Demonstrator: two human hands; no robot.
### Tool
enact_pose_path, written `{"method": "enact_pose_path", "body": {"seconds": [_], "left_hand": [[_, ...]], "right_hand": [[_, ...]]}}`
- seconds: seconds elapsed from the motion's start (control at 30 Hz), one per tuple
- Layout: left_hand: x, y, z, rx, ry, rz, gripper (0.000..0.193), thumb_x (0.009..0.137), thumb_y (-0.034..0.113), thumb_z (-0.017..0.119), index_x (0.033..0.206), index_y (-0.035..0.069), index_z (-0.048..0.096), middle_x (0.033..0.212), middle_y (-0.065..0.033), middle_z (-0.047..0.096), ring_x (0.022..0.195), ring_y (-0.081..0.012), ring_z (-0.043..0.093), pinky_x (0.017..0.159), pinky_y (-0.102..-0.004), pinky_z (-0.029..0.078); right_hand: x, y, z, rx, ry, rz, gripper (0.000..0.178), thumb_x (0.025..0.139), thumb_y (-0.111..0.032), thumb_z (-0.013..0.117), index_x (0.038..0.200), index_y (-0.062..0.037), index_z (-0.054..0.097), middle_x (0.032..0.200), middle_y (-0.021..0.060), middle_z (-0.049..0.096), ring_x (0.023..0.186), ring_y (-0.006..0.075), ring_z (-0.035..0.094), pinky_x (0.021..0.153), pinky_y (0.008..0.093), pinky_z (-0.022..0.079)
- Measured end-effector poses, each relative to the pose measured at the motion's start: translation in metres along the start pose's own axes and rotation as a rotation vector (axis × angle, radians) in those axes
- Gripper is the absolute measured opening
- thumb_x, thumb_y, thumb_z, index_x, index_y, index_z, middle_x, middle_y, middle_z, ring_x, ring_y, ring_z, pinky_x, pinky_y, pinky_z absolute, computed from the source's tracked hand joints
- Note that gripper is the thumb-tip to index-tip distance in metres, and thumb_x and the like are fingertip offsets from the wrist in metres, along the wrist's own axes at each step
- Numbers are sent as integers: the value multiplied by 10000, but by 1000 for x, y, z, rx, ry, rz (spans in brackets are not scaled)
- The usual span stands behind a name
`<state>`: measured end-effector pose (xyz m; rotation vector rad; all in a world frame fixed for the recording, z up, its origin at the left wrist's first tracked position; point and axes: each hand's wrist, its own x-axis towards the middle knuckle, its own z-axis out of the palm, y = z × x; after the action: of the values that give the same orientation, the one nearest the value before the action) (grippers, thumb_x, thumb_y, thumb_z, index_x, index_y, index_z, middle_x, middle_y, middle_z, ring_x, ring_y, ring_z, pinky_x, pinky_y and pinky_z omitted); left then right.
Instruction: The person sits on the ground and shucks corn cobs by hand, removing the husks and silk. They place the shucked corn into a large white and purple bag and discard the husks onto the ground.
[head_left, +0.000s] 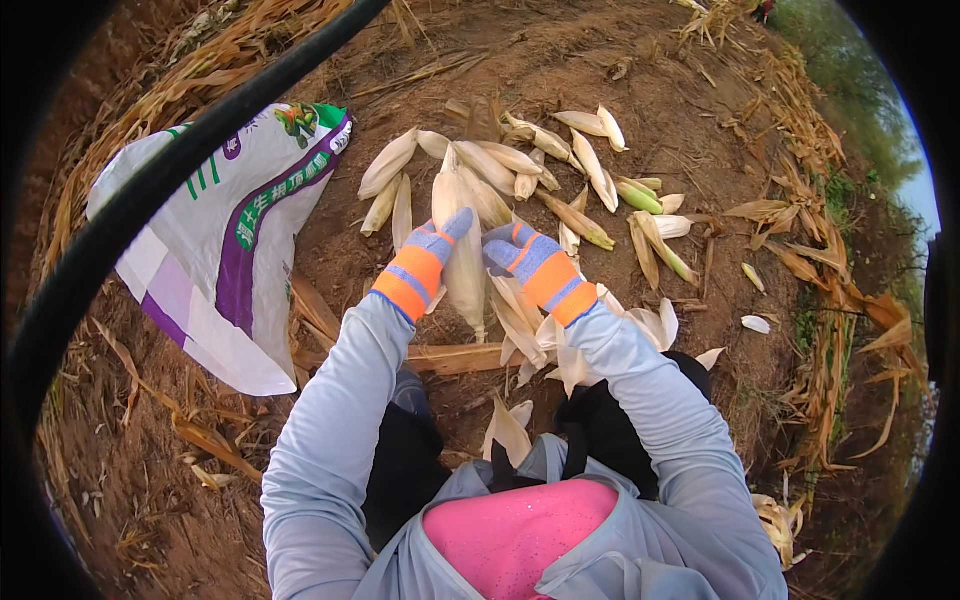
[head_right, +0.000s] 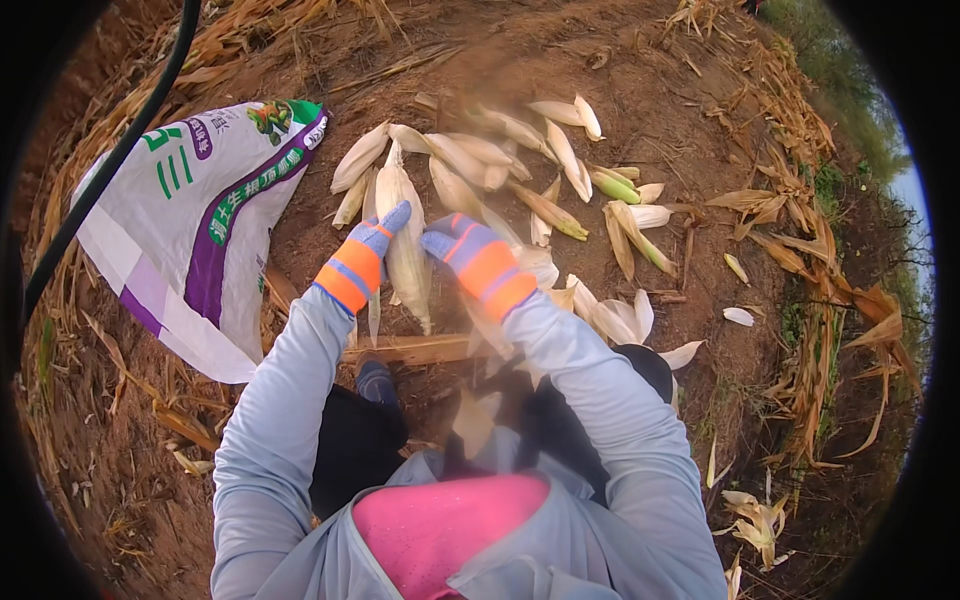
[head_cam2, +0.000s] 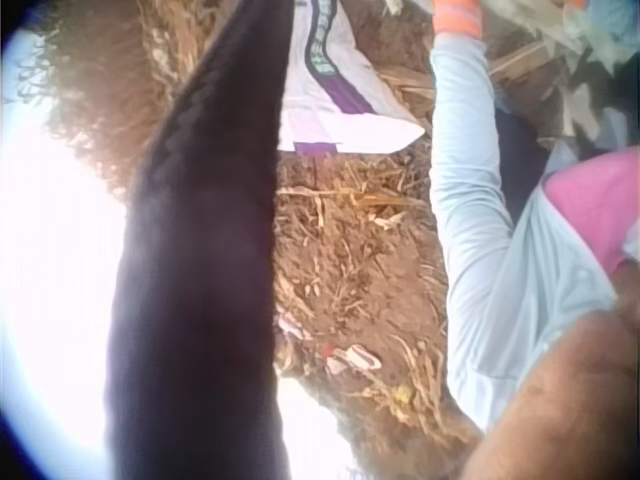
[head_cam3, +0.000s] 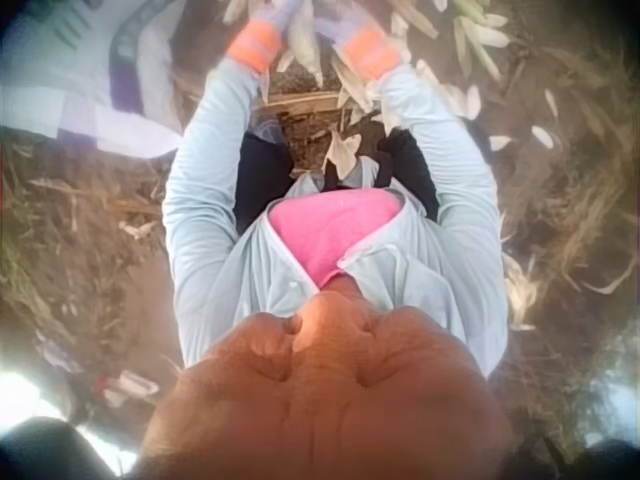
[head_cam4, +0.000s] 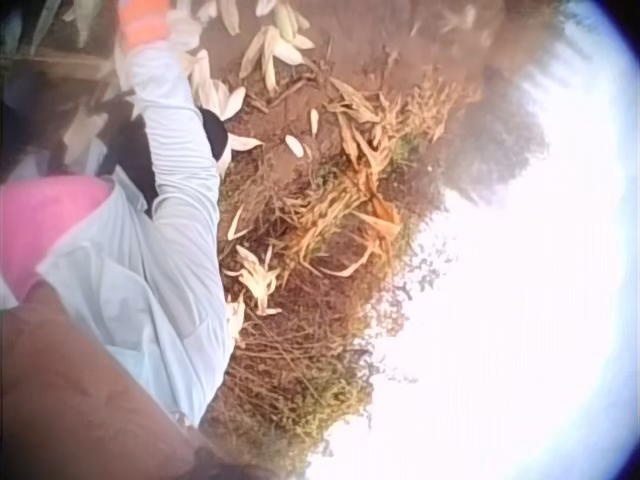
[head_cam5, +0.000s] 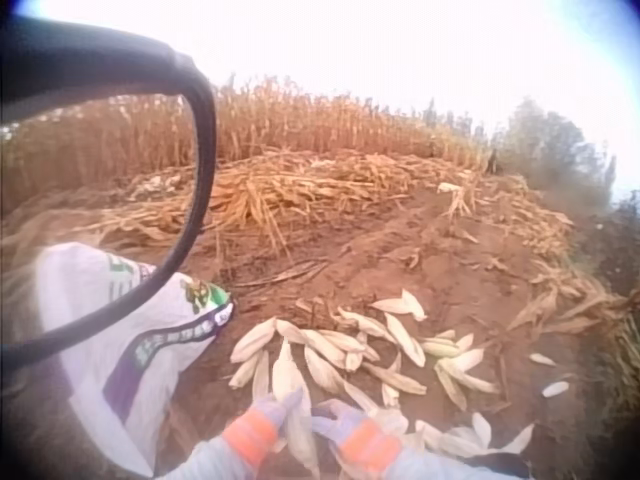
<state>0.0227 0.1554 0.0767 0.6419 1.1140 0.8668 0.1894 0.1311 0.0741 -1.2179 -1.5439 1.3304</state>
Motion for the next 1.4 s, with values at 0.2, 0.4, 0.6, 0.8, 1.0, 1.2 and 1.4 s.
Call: {"method": "enact_pose_path", "body": {"seconds": [0.2,0.4,0.6,0.8,1.0,1.2,1.4], "left_hand": [[4,-6,-1,-280,-233,-36,506,772,387,585,1105,24,472,1015,-112,558,900,-241,552,796,-368,447],[5,-7,3,-388,-282,-73,540,792,438,532,1128,21,460,1076,-119,530,971,-245,521,853,-382,416],[9,-6,0,-495,-271,-87,531,807,414,522,1157,24,436,1129,-119,499,1025,-242,483,910,-375,368],[36,-19,-28,-622,-171,-137,643,753,438,581,1231,76,348,1237,-95,411,1122,-255,398,963,-410,303],[49,-17,-50,-590,63,-31,642,737,379,626,1220,96,312,1203,-130,407,1089,-304,404,953,-485,295],[52,-18,-58,-581,267,-15,584,743,380,621,1168,79,357,1144,-119,447,1019,-292,462,853,-480,406],[46,-3,-24,-414,446,-75,556,718,377,649,1119,62,427,1062,-120,499,933,-279,512,787,-455,445]], "right_hand": [[23,17,-20,152,-14,109,336,794,-280,550,983,-2,550,892,87,577,791,159,543,687,284,424],[20,15,-20,306,39,218,325,778,-283,579,954,-10,566,858,58,583,743,127,516,680,256,417],[27,33,-32,350,140,226,272,774,-242,573,929,-19,573,857,71,590,746,136,523,696,249,411],[22,21,-40,755,134,151,100,818,-108,508,900,-53,494,894,94,542,837,244,548,767,448,462],[20,10,-38,1021,80,71,138,801,-121,513,927,-63,513,900,76,547,852,216,545,753,410,467],[13,-4,-30,1018,163,113,120,805,-102,483,908,-57,523,864,83,550,858,209,540,721,381,457],[0,5,-32,-766,291,-436,150,772,-120,498,887,-35,544,824,159,559,772,284,544,683,318,439]]}}
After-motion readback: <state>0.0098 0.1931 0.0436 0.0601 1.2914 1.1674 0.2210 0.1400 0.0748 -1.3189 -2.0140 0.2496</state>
